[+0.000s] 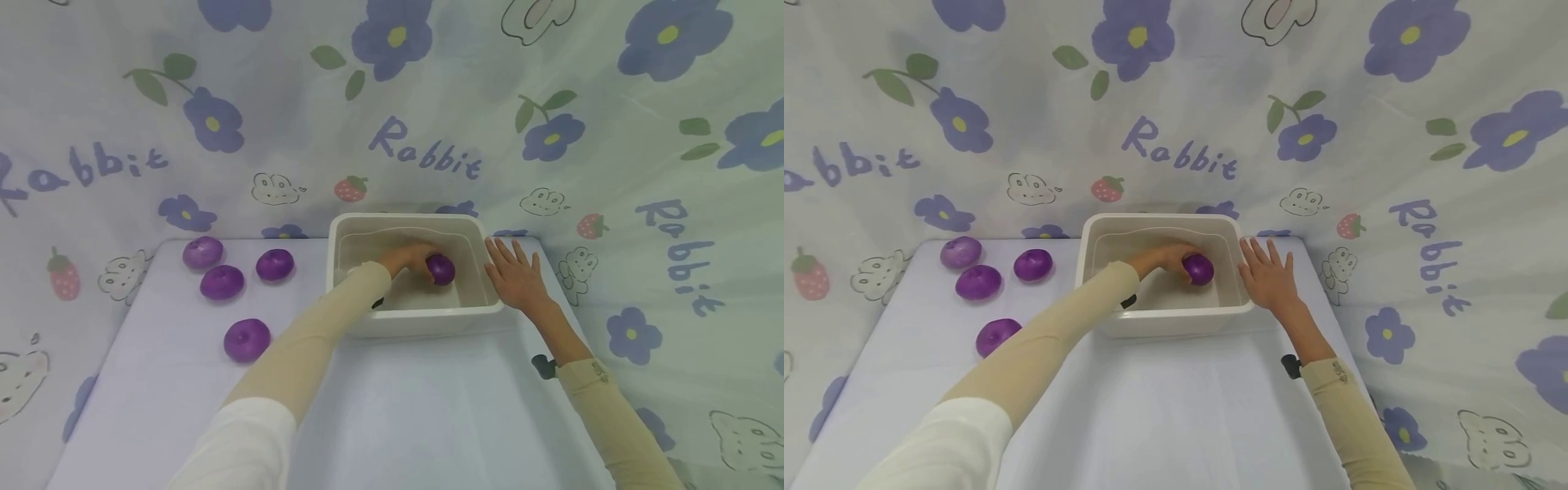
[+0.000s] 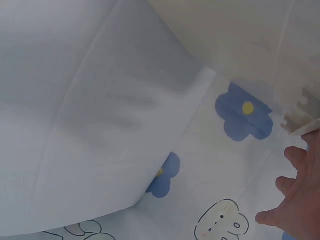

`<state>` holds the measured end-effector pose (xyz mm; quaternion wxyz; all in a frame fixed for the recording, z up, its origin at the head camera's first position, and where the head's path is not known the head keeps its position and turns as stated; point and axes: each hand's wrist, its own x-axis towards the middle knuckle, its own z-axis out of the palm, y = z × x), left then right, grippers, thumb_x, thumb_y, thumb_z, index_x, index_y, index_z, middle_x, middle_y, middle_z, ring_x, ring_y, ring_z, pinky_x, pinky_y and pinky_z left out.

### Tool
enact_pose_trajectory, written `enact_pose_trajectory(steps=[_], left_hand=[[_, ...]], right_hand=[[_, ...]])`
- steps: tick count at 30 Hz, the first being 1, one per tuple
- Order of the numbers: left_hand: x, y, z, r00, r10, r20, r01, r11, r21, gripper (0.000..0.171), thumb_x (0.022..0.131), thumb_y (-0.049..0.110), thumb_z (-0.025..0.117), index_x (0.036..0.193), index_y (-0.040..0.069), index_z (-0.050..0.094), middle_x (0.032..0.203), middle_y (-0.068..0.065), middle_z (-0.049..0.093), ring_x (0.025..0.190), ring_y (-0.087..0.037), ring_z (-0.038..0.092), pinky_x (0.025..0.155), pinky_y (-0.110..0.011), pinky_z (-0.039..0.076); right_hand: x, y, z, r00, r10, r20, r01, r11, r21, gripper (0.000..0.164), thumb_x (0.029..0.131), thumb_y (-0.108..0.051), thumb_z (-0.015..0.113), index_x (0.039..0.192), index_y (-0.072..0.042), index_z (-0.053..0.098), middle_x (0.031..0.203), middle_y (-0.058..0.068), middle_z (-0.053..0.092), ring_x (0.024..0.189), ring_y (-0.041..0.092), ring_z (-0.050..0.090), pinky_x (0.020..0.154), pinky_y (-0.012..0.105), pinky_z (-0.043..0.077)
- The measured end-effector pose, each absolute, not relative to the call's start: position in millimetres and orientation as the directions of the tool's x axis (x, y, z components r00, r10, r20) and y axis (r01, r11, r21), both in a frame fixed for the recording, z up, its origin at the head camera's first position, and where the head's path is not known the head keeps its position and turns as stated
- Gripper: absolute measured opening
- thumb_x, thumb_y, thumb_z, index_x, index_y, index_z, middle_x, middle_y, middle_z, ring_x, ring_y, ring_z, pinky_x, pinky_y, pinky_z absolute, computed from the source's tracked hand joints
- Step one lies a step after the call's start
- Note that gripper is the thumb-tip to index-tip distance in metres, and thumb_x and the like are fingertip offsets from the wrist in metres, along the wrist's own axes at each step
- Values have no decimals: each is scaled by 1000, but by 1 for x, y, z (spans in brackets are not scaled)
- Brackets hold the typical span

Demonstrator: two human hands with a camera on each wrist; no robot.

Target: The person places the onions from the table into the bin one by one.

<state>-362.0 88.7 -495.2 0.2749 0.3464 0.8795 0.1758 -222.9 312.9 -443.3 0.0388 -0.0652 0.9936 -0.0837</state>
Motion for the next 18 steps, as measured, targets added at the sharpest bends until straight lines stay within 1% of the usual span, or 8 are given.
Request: enact_pose_trajectory(steps=[4, 8, 14, 18], left_hand=[[-357, 87, -494, -614, 704, -358, 511, 700, 499, 83, 84, 21, 82, 154, 12, 38, 155, -11, 40, 142, -28, 35, 117, -36, 26], [-352, 87, -493, -629, 695, -349, 503, 706, 499, 82, 85, 20, 81, 154, 12, 38, 154, -11, 41, 142, -28, 36, 117, -38, 27], [-349, 90, -494, -661, 656, -365, 487, 745, 456, 82, 84, 21, 82, 154, 15, 38, 154, -10, 42, 140, -28, 38, 116, -40, 30], [-347, 93, -495, -667, 652, -361, 487, 748, 451, 83, 84, 21, 82, 154, 14, 38, 154, -10, 41, 140, -28, 39, 116, -39, 29]], right_hand=[[-223, 313, -445, -989, -140, -55, -128, 975, -181, 60, 108, -41, 29, 161, -14, 15, 165, 14, 14, 149, 42, -1, 111, 70, -9], [-224, 313, -446, -988, -141, -55, -130, 976, -173, 61, 108, -42, 26, 161, -15, 14, 165, 13, 14, 149, 42, -1, 111, 70, -8], [-225, 315, -447, -988, -149, -47, -139, 976, -166, 61, 108, -44, 24, 161, -16, 13, 165, 12, 13, 149, 42, 0, 112, 69, -8], [-223, 316, -446, -988, -144, -49, -134, 977, -164, 61, 108, -44, 24, 161, -16, 14, 165, 12, 14, 149, 41, 0, 112, 68, -8]])
